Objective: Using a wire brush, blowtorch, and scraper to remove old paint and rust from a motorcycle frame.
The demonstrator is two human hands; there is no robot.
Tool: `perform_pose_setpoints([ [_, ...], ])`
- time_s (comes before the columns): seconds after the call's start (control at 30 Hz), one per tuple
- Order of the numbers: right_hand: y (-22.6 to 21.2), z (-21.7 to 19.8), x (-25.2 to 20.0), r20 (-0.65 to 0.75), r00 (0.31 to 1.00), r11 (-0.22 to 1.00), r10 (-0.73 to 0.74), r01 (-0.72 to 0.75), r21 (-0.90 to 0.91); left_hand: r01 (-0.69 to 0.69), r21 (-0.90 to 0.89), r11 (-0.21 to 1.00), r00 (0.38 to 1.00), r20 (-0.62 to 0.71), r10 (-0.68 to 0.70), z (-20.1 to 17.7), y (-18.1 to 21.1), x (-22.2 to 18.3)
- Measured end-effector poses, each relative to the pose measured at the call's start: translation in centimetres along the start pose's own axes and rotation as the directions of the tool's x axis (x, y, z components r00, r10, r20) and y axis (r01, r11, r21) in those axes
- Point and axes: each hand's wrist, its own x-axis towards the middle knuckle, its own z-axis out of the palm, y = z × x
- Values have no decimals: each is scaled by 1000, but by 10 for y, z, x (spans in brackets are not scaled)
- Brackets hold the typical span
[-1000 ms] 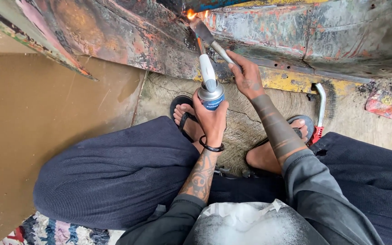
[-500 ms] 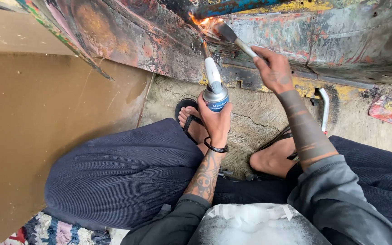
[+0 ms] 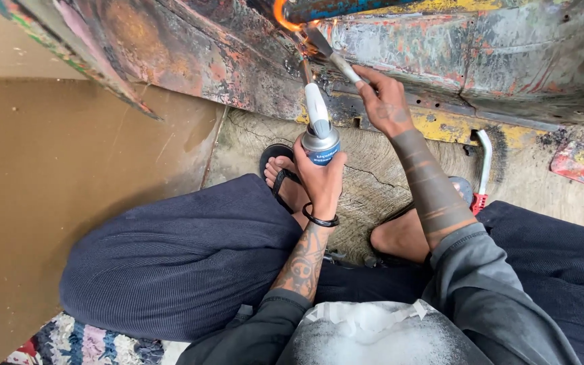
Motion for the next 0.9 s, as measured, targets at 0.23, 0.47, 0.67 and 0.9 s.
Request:
perform_pose_setpoints([
  [0.23,-13,32,33,-74,993,994,92,-95,-51,-58,2,998,998,19,58,2,0,-3],
  [0.47,-23,-7,2,-113,993,938,-38,-3,-347,-43,9,999,999,16,43,1,6,-5],
  [0.67,-53,-21,-6,-84,990,800,-115,42,-598,-52,-29,998,997,60,54,3,9,-7],
  [0.9,-33,-3,32,-76,993,864,-93,43,-502,-88,-13,996,995,49,89,5,7,-8],
])
